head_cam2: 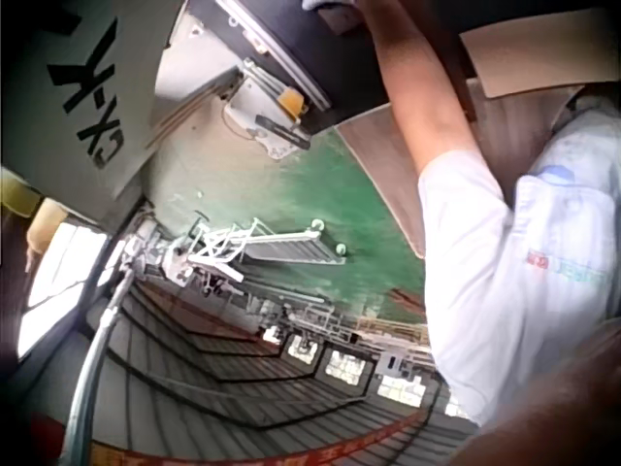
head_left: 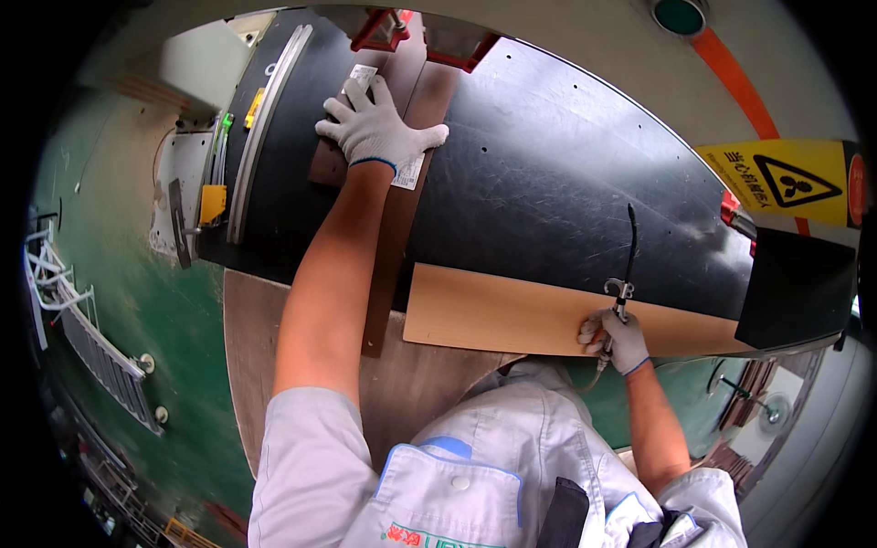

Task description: The person places wood panels onto an edge-banding machine, using a compressed air nozzle to blow dust off the panels and the machine bed between pieces.

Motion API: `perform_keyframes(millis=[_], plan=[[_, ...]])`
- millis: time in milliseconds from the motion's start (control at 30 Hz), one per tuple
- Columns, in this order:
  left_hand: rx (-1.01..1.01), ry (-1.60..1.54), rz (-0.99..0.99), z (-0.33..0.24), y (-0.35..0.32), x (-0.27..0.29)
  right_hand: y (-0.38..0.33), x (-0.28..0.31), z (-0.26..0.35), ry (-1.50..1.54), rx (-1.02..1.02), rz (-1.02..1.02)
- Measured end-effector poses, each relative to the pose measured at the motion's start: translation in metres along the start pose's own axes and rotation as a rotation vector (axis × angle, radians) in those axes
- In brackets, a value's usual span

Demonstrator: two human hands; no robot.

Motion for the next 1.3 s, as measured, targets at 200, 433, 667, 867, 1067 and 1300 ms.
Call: perform_keyframes(millis=[200, 433, 667, 867, 1067, 1300], plan=[[0.043, 0.017, -0.003, 0.0, -0.004, -0.001, 0.004, 0.006, -0.01, 0.069, 0.053, 0.057], [0.023, 0.03, -0.042, -0.003, -0.004, -0.003, -0.004, -0.003, 0.009, -0.052, 0.048, -0.009], [0.056, 0.049, -0.025, -0.013, -0.006, -0.011, -0.004, 0.0, 0.005, -0.033, 0.067, 0.05], [0.049, 0.057, -0.056, -0.014, -0.005, -0.016, -0.009, -0.001, 0.006, 0.1, 0.044, 0.031], [0.055, 0.077, -0.06, -0.016, 0.0, -0.012, -0.006, -0.002, 0.008, 0.07, 0.038, 0.047], [0.065, 0.074, -0.059, -0.02, -0.002, -0.01, -0.013, 0.002, 0.014, 0.016, 0.034, 0.024]])
Point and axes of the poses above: each hand's wrist, its own y-axis towards the middle knuckle, its own x-axis out of the back of the hand, z = x × y, the point moved 6 cm from there along y, towards the middle knuckle, and after that the axes turned 15 degrees about -y, right-handed, at the moved point
